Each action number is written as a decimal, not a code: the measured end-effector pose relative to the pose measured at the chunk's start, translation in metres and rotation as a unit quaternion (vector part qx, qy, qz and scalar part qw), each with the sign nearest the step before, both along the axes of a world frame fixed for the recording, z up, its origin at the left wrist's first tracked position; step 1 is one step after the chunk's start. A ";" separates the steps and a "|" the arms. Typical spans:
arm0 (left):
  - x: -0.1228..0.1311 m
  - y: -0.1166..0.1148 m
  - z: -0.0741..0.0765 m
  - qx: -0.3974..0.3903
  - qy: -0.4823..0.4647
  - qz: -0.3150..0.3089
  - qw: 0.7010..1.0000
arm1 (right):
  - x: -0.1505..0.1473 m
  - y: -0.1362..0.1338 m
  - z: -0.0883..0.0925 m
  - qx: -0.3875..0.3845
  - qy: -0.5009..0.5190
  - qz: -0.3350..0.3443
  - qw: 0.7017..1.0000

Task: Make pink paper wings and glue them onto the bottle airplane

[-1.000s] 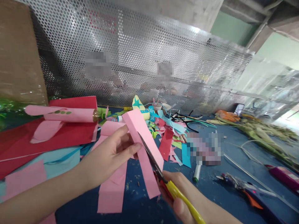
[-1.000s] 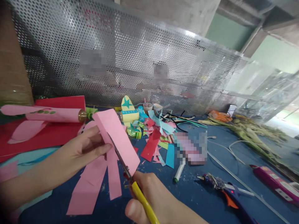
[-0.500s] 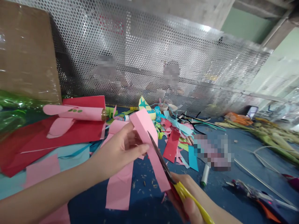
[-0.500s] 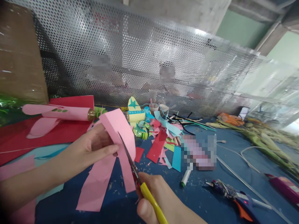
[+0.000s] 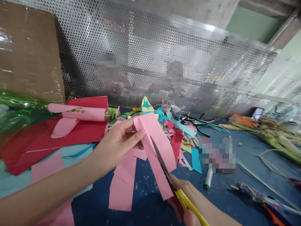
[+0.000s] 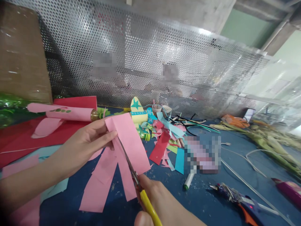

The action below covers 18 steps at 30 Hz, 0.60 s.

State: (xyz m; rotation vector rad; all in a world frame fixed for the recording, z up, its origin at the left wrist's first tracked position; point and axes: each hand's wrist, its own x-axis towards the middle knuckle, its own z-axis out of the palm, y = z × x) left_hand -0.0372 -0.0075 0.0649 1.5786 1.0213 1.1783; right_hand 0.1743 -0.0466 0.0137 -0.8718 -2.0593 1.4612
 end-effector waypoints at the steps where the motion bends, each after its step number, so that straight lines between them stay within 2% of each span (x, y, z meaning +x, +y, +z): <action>1: 0.000 0.000 0.000 0.005 0.009 0.002 1.000 | 0.000 0.000 -0.001 0.002 0.005 0.001 1.000; 7: 0.000 -0.003 0.001 0.033 0.075 -0.013 0.997 | 0.002 0.001 -0.004 0.039 -0.005 0.008 0.999; 13: 0.004 -0.007 0.003 0.026 0.074 -0.003 0.997 | 0.003 0.000 -0.001 0.071 -0.017 -0.008 0.997; 18: 0.006 -0.010 0.006 0.026 0.082 0.016 0.996 | 0.004 -0.002 -0.003 0.060 -0.030 -0.013 0.998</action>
